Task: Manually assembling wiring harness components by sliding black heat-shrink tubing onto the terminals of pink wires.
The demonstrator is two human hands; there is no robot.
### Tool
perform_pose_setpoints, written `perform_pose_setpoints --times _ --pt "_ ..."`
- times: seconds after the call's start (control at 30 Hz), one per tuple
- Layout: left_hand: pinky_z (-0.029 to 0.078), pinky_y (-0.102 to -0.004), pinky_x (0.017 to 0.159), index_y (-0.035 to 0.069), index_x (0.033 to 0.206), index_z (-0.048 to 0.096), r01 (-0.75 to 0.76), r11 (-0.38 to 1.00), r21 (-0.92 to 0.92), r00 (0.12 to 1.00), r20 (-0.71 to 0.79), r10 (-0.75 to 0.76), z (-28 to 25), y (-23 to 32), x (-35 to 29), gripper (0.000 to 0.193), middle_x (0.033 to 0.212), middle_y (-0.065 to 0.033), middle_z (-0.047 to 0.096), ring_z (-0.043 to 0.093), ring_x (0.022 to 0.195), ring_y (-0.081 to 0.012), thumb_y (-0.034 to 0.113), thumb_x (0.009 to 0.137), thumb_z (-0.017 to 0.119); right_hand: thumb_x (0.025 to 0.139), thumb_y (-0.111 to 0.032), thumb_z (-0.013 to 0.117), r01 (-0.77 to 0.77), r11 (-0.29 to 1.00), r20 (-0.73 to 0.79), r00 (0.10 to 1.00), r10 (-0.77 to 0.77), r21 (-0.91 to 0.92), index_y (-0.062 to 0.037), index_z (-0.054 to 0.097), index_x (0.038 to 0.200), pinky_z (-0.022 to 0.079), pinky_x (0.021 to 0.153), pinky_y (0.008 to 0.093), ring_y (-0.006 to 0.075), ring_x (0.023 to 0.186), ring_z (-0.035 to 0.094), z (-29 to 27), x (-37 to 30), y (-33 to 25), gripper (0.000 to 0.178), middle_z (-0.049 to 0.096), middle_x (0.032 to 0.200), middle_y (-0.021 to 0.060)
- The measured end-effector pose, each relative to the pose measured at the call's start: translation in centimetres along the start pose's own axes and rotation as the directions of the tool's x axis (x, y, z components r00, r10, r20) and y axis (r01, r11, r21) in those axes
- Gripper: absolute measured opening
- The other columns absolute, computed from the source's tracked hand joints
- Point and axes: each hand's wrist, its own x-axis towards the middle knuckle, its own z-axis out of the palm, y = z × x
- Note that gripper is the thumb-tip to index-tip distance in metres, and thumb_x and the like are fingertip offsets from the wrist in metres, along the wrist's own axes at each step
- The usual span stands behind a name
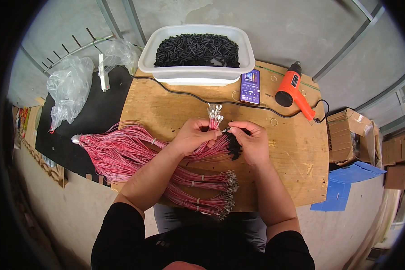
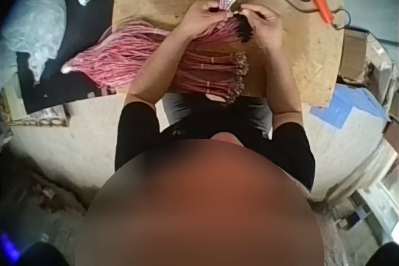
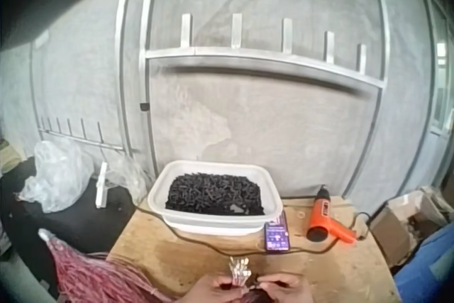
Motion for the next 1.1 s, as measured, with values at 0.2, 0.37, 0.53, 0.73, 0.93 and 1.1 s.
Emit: perform_pose_setpoints --times 0.2,0.37,0.53,0.73,0.93,1.1 --pt "0.046 -0.0231 0.057 -0.003 0.097 0.069 0.006 1.0 -0.006 1.0 -0.001 -0.006 0.0 0.0 0.0 0.013 0.071 -0.0024 0.063 0.058 0.061 -0.0085 0.01 0.092 0.07 0.094 -0.002 0.068 0.024 1.0 0.016 1.0 -0.024 -0.019 0.0011 0.073 0.106 0.043 0.062 0.0169 0.0033 0.073 0.058 0.2 -0.2 -0.4 0.013 0.07 0.087 0.0012" --pt "0.046 -0.0231 0.058 -0.002 0.096 0.07 0.01 1.0 0.01 1.0 -0.007 -0.01 0.1 0.2 -0.1 0.013 0.071 -0.0026 0.063 0.058 0.061 -0.0086 0.01 0.091 0.07 0.093 -0.002 0.068 0.002 1.0 0.015 1.0 -0.002 -0.031 0.0016 0.073 0.105 0.044 0.063 0.017 0.0037 0.074 0.058 0.0 -0.1 -0.3 0.013 0.07 0.088 0.0018" --pt "0.046 -0.0232 0.057 -0.003 0.096 0.07 0.007 1.0 0.02 1.0 -0.013 -0.007 0.1 0.0 0.0 0.013 0.071 -0.0031 0.064 0.058 0.061 -0.0086 0.009 0.092 0.07 0.093 -0.002 0.069 0.008 0.999 0.01 1.0 -0.008 -0.046 0.0026 0.072 0.104 0.047 0.068 0.0184 0.0054 0.078 0.061 0.4 -0.2 -0.3 0.013 0.071 0.09 0.0031" --pt "0.048 -0.0239 0.059 -0.004 0.098 0.07 0.004 1.0 -0.002 1.0 -0.005 -0.004 0.1 -0.3 0.1 0.014 0.075 -0.0042 0.066 0.059 0.064 -0.0092 0.009 0.092 0.07 0.092 0.0 0.068 0.054 0.997 -0.035 0.998 -0.056 -0.059 0.0028 0.071 0.104 0.039 0.058 0.017 0.0031 0.067 0.055 0.7 0.0 0.2 0.012 0.07 0.085 0.003" --pt "0.049 -0.024 0.06 -0.005 0.095 0.069 -0.018 1.0 -0.018 1.0 -0.02 0.018 -0.1 -0.5 0.2 0.013 0.077 -0.0048 0.066 0.061 0.066 -0.0097 0.008 0.093 0.069 0.093 -0.003 0.069 0.021 0.999 -0.037 0.999 -0.022 -0.035 0.0034 0.071 0.104 0.042 0.059 0.0184 0.0036 0.068 0.056 -0.2 0.3 0.2 0.013 0.072 0.09 0.0058" --pt "0.048 -0.0245 0.061 -0.005 0.093 0.069 0.002 0.999 -0.05 1.0 -0.027 -0.003 0.0 -0.4 0.1 0.013 0.074 -0.0053 0.065 0.06 0.065 -0.0108 0.007 0.092 0.07 0.097 -0.011 0.065 -0.173 0.958 0.048 0.985 0.167 0.227 0.0038 0.068 0.105 0.028 0.049 0.0188 0.0037 0.055 0.042 -0.2 0.3 -1.0 0.017 0.071 0.087 0.0092"
